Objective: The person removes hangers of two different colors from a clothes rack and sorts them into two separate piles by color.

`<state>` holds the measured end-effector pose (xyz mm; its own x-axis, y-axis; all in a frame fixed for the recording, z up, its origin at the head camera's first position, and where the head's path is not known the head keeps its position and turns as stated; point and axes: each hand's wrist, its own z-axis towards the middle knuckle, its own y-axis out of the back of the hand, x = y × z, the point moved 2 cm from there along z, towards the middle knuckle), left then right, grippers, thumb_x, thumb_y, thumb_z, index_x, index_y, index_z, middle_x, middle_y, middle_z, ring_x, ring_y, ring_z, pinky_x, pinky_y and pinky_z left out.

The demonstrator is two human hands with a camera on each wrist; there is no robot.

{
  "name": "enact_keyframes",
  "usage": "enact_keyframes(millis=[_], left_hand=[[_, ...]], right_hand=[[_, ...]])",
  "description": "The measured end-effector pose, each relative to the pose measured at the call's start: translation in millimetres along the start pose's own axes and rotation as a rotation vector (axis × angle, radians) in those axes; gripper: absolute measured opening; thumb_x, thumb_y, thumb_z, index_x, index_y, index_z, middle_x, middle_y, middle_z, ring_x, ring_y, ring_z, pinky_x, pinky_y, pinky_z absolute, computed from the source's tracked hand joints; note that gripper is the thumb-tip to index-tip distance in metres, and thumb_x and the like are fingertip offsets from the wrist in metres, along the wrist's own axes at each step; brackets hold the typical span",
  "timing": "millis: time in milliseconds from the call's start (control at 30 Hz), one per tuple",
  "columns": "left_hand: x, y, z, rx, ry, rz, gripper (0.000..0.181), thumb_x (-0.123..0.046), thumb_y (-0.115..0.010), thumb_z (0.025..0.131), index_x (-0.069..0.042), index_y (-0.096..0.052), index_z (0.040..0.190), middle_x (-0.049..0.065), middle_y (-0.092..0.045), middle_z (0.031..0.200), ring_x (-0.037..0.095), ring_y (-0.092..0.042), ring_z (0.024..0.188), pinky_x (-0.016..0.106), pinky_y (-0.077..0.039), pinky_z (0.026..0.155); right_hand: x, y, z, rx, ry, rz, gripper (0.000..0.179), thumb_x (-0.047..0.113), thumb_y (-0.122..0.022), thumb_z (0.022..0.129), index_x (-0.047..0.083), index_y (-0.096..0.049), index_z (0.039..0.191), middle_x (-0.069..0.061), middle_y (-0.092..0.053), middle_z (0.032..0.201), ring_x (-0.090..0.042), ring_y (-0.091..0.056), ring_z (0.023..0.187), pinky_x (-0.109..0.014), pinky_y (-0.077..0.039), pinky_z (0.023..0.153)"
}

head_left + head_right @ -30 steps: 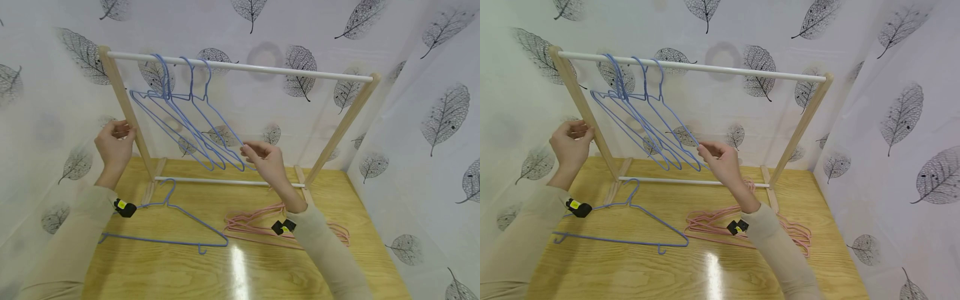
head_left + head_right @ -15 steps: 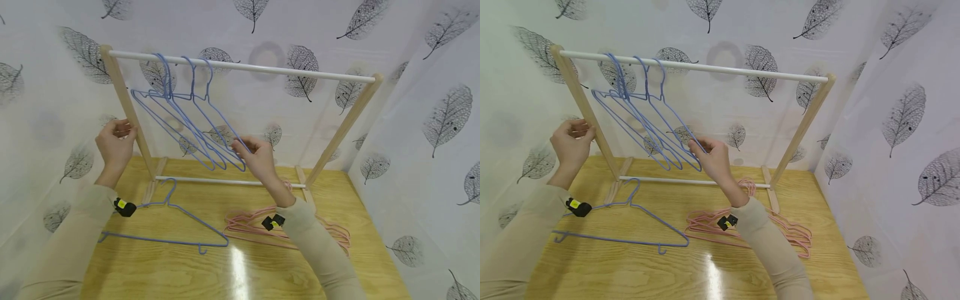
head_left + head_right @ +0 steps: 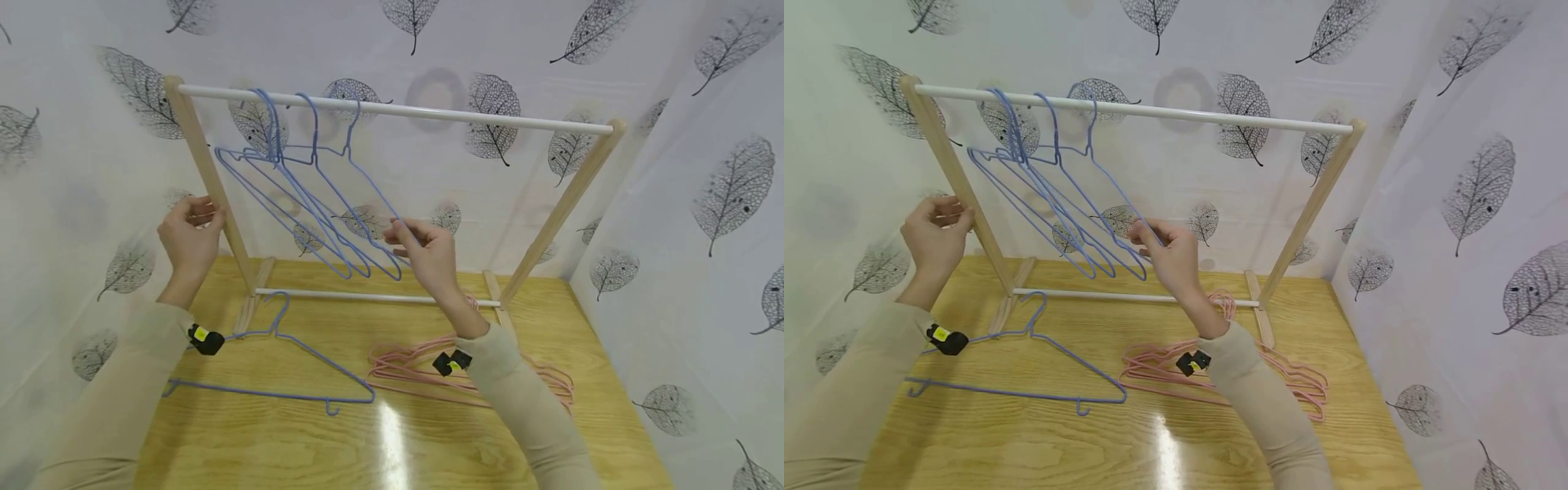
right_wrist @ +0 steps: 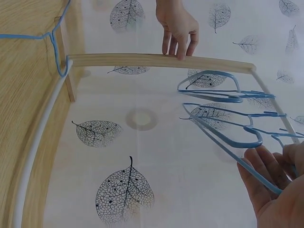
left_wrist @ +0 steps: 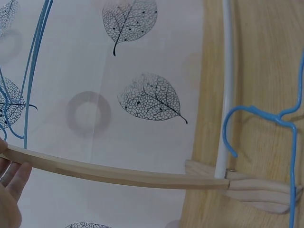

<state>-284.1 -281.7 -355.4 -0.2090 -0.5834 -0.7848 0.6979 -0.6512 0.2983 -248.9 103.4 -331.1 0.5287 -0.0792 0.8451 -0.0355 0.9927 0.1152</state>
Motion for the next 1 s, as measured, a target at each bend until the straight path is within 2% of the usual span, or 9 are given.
enact_keyframes(millis=[67, 233, 400, 467, 633, 700, 867, 1000], left_hand=[[0.2, 0.1, -0.1, -0.001, -0.007, 0.001, 0.027, -0.021, -0.073, 0.098, -0.002, -0.076, 0.117, 0.022, -0.079, 0.113, -0.029, -0.052, 0.073, 0.002, -0.052, 0.075], [0.9, -0.1, 0.0, -0.006, -0.023, -0.001, 0.027, -0.019, -0.073, 0.097, -0.001, -0.075, 0.117, 0.023, -0.079, 0.113, -0.029, -0.051, 0.072, -0.001, -0.048, 0.074], [1.8, -0.1, 0.1, -0.002, -0.03, -0.008, 0.027, -0.019, -0.073, 0.098, 0.0, -0.075, 0.117, 0.024, -0.079, 0.114, -0.03, -0.051, 0.073, -0.002, -0.046, 0.074], [2.1, 0.0, 0.1, -0.002, -0.027, -0.009, 0.027, -0.018, -0.073, 0.098, 0.0, -0.075, 0.117, 0.023, -0.079, 0.114, -0.03, -0.051, 0.073, -0.002, -0.046, 0.074], [1.7, -0.3, 0.2, -0.003, -0.027, -0.008, 0.026, -0.017, -0.073, 0.098, 0.001, -0.075, 0.117, 0.024, -0.078, 0.114, -0.029, -0.051, 0.073, -0.002, -0.046, 0.074], [1.2, -0.4, 0.0, -0.001, -0.031, -0.004, 0.027, -0.017, -0.072, 0.098, 0.001, -0.074, 0.117, 0.024, -0.078, 0.114, -0.03, -0.051, 0.073, -0.001, -0.046, 0.074], [0.2, -0.5, -0.1, -0.002, -0.028, -0.002, 0.027, -0.016, -0.072, 0.098, 0.001, -0.074, 0.117, 0.024, -0.078, 0.114, -0.03, -0.05, 0.073, 0.0, -0.048, 0.075], [0.2, -0.4, 0.9, -0.008, -0.026, -0.011, 0.026, -0.016, -0.072, 0.098, 0.001, -0.075, 0.117, 0.024, -0.078, 0.114, -0.03, -0.051, 0.074, 0.0, -0.048, 0.075]], right_hand=[[2.9, 3.0, -0.6, -0.006, 0.009, 0.003, 0.025, 0.011, -0.064, 0.105, -0.01, -0.074, 0.116, -0.033, -0.076, 0.103, 0.001, -0.077, 0.084, -0.047, -0.068, 0.078], [9.1, 12.0, -3.4, -0.02, 0.028, -0.005, 0.024, 0.008, -0.063, 0.105, -0.011, -0.074, 0.117, -0.035, -0.075, 0.103, 0.002, -0.077, 0.084, -0.034, -0.068, 0.075], [14.3, 23.9, -7.9, -0.043, 0.031, -0.01, 0.024, 0.007, -0.063, 0.105, -0.011, -0.074, 0.118, -0.035, -0.076, 0.102, -0.001, -0.078, 0.083, -0.034, -0.068, 0.075], [15.5, 29.2, -9.9, -0.051, 0.027, -0.014, 0.025, 0.008, -0.064, 0.105, -0.011, -0.074, 0.118, -0.029, -0.078, 0.1, -0.002, -0.079, 0.084, -0.035, -0.068, 0.075], [17.5, 44.0, -17.9, -0.068, 0.025, -0.016, 0.026, 0.01, -0.064, 0.105, -0.011, -0.074, 0.118, 0.004, -0.082, 0.092, -0.004, -0.08, 0.085, -0.034, -0.068, 0.075], [18.4, 50.1, -22.5, -0.074, 0.035, -0.01, 0.026, 0.009, -0.064, 0.105, -0.012, -0.073, 0.116, 0.012, -0.081, 0.09, -0.005, -0.08, 0.084, -0.031, -0.068, 0.073], [20.1, 65.1, -35.7, -0.089, 0.053, 0.007, 0.024, 0.005, -0.063, 0.105, -0.015, -0.072, 0.115, 0.013, -0.082, 0.089, -0.005, -0.08, 0.082, -0.028, -0.067, 0.07], [20.0, 76.9, -48.0, -0.102, 0.028, 0.014, 0.023, 0.006, -0.062, 0.105, -0.011, -0.074, 0.116, 0.01, -0.082, 0.088, -0.006, -0.08, 0.08, -0.028, -0.067, 0.069]])
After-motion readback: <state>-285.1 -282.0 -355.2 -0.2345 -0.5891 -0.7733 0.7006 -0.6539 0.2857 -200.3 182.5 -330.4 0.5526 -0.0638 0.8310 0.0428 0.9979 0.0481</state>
